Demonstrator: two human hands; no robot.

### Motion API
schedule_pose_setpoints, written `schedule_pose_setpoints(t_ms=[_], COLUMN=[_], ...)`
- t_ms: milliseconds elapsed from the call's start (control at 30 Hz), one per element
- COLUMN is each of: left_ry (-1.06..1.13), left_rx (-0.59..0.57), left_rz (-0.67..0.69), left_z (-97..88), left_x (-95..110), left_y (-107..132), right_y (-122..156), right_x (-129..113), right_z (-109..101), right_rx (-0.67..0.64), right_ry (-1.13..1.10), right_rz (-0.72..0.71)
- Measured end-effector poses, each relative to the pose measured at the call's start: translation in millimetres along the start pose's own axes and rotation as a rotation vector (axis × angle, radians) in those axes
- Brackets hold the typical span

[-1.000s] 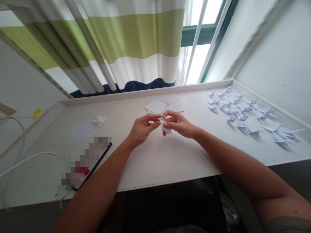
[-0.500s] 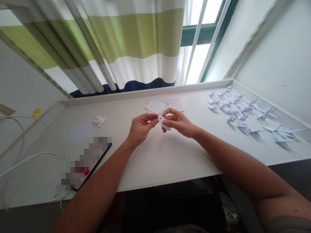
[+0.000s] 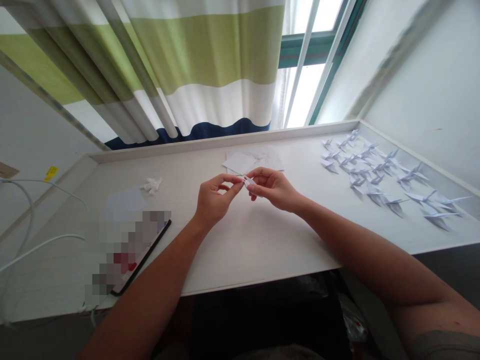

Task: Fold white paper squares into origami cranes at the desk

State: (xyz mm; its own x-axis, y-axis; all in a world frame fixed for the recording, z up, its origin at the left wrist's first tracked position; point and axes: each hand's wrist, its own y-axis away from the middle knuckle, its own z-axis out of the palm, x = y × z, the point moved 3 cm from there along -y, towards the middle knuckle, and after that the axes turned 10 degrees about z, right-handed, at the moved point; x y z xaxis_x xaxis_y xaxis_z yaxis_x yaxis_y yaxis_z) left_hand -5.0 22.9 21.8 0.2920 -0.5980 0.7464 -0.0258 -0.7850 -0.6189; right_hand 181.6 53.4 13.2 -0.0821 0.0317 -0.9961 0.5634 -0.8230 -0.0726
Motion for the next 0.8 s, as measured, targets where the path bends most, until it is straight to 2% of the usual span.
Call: schedule_pose_setpoints(t_ms=[233,400,533,800], left_ry=[-0.214,-0.355,-0.325,-0.160], left_rx=[-0.115,-0.119,-0.080,-0.044], left_rz=[0.397,0.526,0.521,0.307], left_z=[-2.3,-2.0,-0.3,3.3], left_x=[9,13,17,19], left_y=[-1,0,2,3], right_y=[0,1,0,1], right_x=[2,1,2,-3], right_z=[-1,2,2,5], right_rx=[0.142,0.160,0.157,0.156], right_ry=[0.194,0.148,0.107,0.045], right_rz=[-0.052,-0.094,-0.102,-0.101])
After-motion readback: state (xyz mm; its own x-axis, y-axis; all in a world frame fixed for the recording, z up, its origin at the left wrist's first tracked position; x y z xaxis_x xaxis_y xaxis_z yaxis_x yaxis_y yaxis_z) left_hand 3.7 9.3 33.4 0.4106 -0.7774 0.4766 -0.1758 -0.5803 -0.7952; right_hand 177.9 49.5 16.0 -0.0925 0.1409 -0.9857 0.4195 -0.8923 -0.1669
